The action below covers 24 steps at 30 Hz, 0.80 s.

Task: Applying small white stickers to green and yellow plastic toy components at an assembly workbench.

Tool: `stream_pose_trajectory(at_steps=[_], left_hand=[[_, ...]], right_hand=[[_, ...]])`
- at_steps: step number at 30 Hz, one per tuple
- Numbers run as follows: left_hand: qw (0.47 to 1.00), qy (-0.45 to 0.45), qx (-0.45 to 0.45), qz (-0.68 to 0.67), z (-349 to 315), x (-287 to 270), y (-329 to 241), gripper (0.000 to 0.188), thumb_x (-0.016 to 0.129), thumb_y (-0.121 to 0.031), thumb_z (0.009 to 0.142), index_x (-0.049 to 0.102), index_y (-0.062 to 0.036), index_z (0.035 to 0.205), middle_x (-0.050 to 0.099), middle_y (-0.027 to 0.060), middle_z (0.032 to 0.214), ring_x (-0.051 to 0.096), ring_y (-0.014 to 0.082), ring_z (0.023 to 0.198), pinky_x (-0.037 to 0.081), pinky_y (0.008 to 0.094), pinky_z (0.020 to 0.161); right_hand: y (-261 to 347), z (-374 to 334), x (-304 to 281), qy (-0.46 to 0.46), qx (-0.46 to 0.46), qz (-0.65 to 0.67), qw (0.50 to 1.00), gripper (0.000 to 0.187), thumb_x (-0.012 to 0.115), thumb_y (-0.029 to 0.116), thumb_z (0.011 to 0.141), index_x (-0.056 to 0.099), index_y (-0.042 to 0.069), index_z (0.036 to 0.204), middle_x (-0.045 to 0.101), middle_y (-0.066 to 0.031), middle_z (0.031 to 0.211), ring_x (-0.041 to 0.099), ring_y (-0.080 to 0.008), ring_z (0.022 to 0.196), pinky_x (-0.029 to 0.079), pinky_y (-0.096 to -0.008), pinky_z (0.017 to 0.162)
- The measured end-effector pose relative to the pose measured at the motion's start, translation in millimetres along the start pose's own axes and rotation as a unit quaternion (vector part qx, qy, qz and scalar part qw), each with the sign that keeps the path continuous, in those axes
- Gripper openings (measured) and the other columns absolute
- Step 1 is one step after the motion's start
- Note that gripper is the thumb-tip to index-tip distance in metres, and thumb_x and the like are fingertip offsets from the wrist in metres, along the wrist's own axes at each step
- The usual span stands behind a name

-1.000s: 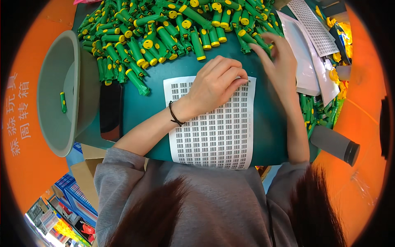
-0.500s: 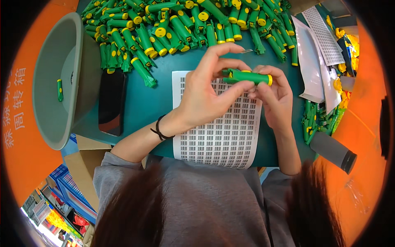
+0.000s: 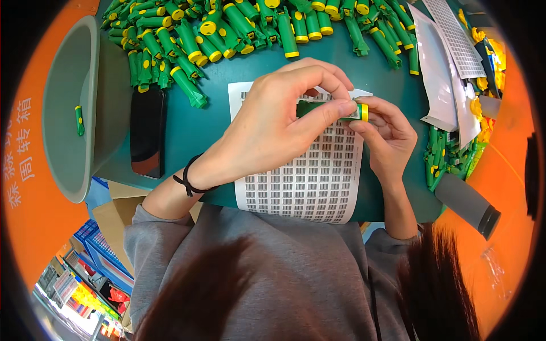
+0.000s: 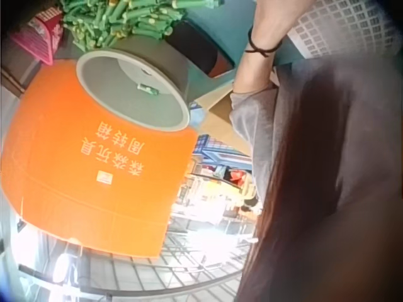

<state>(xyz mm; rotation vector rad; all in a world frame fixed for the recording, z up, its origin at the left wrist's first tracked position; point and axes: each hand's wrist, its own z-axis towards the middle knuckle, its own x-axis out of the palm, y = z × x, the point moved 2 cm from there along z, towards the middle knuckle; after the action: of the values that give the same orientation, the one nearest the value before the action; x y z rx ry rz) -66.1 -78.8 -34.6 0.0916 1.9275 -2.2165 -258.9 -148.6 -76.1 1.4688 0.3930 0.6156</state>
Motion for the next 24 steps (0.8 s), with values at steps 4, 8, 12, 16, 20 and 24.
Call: stream_pose_trajectory(at_steps=[4, 8, 12, 16, 20, 24], left_hand=[[1.0, 0.013, -0.019, -0.012, -1, 2, 1, 0.009, 0.068, -0.006, 0.091, 0.068, 0.0007, 0.096, 0.066, 0.0087, 0.109, 0.063, 0.0142, 0.096, 0.051, 0.0291, 0.088], [0.999, 0.012, -0.03, -0.009, -2, 4, -1, 0.01, 0.069, -0.007, 0.091, 0.068, 0.0013, 0.097, 0.067, 0.0082, 0.106, 0.064, 0.0142, 0.096, 0.051, 0.0292, 0.088], [0.999, 0.008, -0.036, 0.012, -3, 5, -2, 0.01, 0.069, -0.007, 0.091, 0.068, 0.0017, 0.097, 0.068, 0.0076, 0.102, 0.064, 0.0142, 0.095, 0.051, 0.0288, 0.086], [0.999, -0.009, -0.034, 0.012, -4, 8, -1, 0.011, 0.07, -0.007, 0.09, 0.068, 0.0021, 0.095, 0.069, 0.0071, 0.099, 0.065, 0.0144, 0.092, 0.051, 0.0289, 0.085], [0.998, -0.003, -0.028, 0.057, -4, 9, -2, 0.012, 0.07, -0.007, 0.09, 0.067, 0.001, 0.098, 0.069, 0.0062, 0.1, 0.065, 0.0141, 0.091, 0.051, 0.028, 0.084], [0.988, 0.009, -0.116, -0.098, -6, 12, 8, 0.021, 0.067, -0.02, 0.095, 0.067, 0.0011, 0.099, 0.068, 0.0048, 0.089, 0.065, 0.0111, 0.079, 0.051, 0.0271, 0.071]], right_hand=[[3, 0, 3, 0.006, -0.018, -0.018, 1.0, 0.037, 0.071, -0.011, 0.084, 0.059, -0.011, 0.119, 0.066, -0.0164, 0.113, 0.068, -0.0203, 0.1, 0.058, -0.0301, 0.087], [6, -3, 4, 0.011, -0.022, -0.015, 1.0, 0.038, 0.072, -0.01, 0.084, 0.059, -0.011, 0.119, 0.066, -0.0161, 0.113, 0.068, -0.02, 0.1, 0.057, -0.029, 0.087], [8, -3, 4, 0.009, -0.02, -0.031, 0.999, 0.037, 0.072, -0.01, 0.083, 0.06, -0.01, 0.118, 0.067, -0.0156, 0.113, 0.069, -0.0199, 0.099, 0.057, -0.0283, 0.086], [7, -4, 4, 0.005, -0.02, -0.032, 0.999, 0.036, 0.072, -0.011, 0.083, 0.06, -0.01, 0.118, 0.067, -0.0156, 0.112, 0.069, -0.0199, 0.098, 0.058, -0.028, 0.085], [7, -5, 3, 0.007, -0.017, -0.029, 0.999, 0.036, 0.072, -0.011, 0.083, 0.06, -0.011, 0.117, 0.068, -0.0156, 0.112, 0.07, -0.0199, 0.098, 0.058, -0.028, 0.085], [4, -5, 0, 0.032, -0.031, -0.026, 0.999, 0.038, 0.075, -0.01, 0.08, 0.063, -0.009, 0.116, 0.066, -0.0146, 0.112, 0.068, -0.0194, 0.099, 0.056, -0.0287, 0.087]])
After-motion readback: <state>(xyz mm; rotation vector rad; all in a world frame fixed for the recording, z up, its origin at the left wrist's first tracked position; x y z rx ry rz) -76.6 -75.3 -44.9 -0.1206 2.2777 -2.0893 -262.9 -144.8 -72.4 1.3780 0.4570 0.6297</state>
